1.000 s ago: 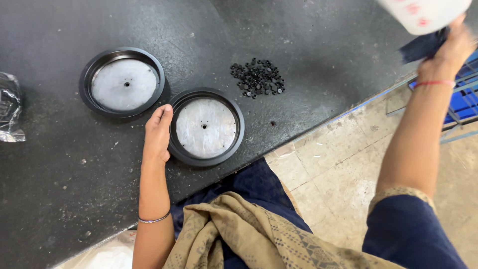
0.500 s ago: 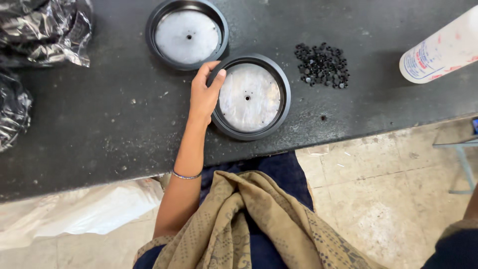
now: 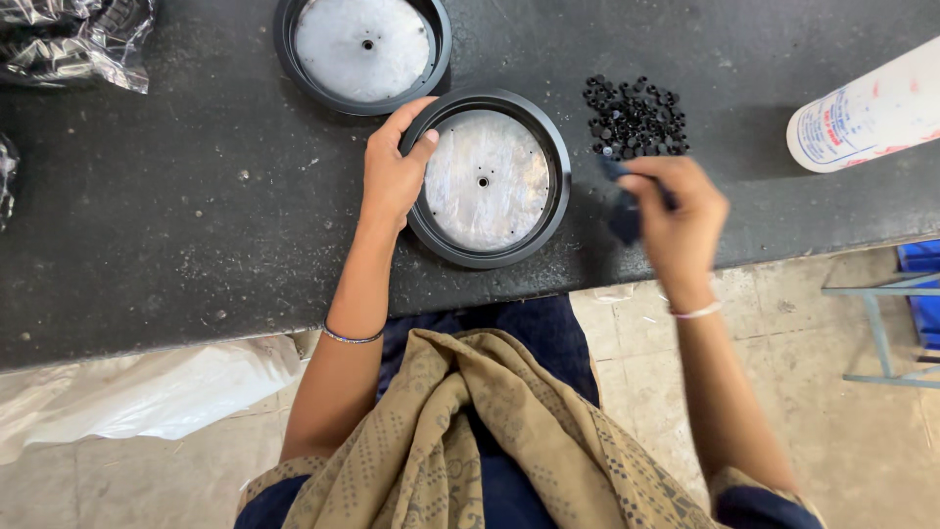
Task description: The person assembles round black plastic fixture parts at a workbench. They pick small black plastic clips from a pile and press them onto a ribbed plastic disc, stack the discs, wipe parts with a cloth, and wrap finished discs in clear plastic bags.
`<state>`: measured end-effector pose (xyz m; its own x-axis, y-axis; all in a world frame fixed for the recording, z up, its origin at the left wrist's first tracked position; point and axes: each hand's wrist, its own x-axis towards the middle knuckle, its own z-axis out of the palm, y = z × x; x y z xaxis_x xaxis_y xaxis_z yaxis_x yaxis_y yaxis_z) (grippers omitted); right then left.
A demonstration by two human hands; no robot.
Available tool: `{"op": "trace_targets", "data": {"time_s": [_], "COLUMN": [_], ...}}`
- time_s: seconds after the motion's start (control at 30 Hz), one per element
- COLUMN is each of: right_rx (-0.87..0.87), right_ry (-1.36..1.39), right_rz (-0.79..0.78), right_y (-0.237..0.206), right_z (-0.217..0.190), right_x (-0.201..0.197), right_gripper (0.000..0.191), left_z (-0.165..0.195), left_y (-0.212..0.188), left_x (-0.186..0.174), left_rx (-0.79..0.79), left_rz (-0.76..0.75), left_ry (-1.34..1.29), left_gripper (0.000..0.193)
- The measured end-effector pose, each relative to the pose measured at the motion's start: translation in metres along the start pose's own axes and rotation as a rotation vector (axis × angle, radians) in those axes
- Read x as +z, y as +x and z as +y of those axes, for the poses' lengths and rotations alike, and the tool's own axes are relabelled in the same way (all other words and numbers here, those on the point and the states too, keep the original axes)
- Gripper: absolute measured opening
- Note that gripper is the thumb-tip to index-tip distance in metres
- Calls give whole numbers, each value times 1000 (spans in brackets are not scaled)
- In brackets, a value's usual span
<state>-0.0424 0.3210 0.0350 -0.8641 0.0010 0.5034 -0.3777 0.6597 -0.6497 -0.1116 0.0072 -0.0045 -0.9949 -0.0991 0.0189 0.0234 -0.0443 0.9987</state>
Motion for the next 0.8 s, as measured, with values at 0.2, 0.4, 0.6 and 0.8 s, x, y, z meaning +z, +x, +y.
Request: {"op": "trace_targets", "data": {"time_s": [0.2,0.4,0.6,0.8], "right_rx": [-238,-221,-184,-198], "right_ry": [-180,-241,-241,-274], "right_rz": [-114,-186,-82,-93], "right_y": [9,-35,-4,-2], "right_z": [-40,-53,-29,-34], "right_x": [38,40,58,57], "right_gripper": [21,27,29,31], "left_z": [1,-5,-11,-7], "left_y": [0,3,5,3], "left_x": [1,0,-1,3], "left_rx": [-11,4,-2,44], "left_rz": [12,35,38,87], "left_ry": [61,97,56,112], "left_gripper": [36,35,36,36]}}
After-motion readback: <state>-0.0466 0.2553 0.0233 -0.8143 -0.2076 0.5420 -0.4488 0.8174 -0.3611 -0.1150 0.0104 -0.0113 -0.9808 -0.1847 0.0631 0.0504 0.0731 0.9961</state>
